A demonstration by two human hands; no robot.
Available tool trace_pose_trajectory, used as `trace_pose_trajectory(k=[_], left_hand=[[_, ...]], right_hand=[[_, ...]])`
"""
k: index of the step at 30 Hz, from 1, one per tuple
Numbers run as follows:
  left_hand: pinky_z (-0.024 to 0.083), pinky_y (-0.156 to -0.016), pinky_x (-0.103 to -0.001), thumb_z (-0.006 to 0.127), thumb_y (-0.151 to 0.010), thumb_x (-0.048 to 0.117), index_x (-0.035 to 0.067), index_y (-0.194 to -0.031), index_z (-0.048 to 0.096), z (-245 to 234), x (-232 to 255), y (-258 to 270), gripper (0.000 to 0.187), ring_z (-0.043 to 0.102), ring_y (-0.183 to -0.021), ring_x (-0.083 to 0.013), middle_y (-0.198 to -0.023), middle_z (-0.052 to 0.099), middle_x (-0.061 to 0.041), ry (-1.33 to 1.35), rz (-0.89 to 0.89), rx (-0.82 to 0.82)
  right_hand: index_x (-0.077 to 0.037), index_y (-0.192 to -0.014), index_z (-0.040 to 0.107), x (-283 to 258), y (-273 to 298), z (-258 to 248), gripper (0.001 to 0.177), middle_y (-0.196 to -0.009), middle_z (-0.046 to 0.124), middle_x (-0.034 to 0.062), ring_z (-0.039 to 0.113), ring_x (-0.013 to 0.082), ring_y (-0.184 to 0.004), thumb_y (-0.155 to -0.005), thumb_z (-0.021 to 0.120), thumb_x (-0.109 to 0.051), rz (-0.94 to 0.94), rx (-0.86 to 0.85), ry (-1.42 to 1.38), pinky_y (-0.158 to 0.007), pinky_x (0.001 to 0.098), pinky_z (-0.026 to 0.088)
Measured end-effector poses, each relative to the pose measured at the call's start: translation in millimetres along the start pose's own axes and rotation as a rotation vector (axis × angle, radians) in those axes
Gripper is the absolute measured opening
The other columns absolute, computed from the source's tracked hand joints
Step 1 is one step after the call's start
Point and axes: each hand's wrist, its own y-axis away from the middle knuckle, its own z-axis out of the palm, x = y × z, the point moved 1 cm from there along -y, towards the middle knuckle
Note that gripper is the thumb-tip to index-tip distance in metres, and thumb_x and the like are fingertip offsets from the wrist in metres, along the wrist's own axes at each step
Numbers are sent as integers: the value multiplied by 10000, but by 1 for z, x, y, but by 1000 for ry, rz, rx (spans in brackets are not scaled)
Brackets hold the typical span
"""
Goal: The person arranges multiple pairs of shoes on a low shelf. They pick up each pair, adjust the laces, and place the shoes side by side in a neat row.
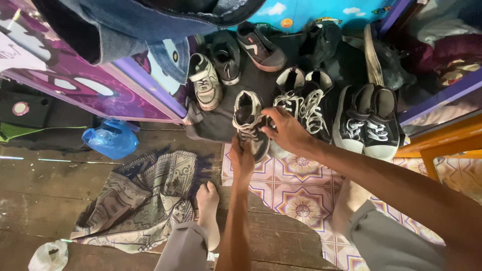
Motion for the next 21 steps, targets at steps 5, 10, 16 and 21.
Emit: trace_pose_trajectory(k=[5,10,16,21], left_hand=[[484,-687,-462,562,-1004,137,-24,-1082,563,-2,-15,1,179,593,-717,-372,-859,647,-248,-66,-98,7],[468,-666,-472,518,-977,111,-18,-1103,513,-3,-38,1,181,588,-689,-385,-810,615,-241,-98,-145,44],[448,-878,-556,533,-983,56,-69,-1222,493,8,-57,3,273,575,-994,-486,-1105,580,-329,-366,4,116],[390,-1003,-580,594,-888,26,-58,-1460,420,7,-16,8,604,485,-1188,-532,-1347,452,-350,-563,143,287]], right_hand=[[-18,-1091,559,23,-17,21,238,-950,696,177,741,285,-805,-972,693,-174,-16,8,-79,-684,392,590],[-11,-1044,531,39,-21,31,160,-874,722,176,766,312,-807,-999,637,-122,-128,-9,-61,-646,379,610],[-17,-981,534,38,-12,39,139,-791,707,156,747,305,-722,-965,652,-90,-36,-79,0,-596,398,581],[-1,-955,534,32,-14,46,136,-868,628,192,687,305,-693,-921,664,-19,-118,10,-3,-596,401,558]])
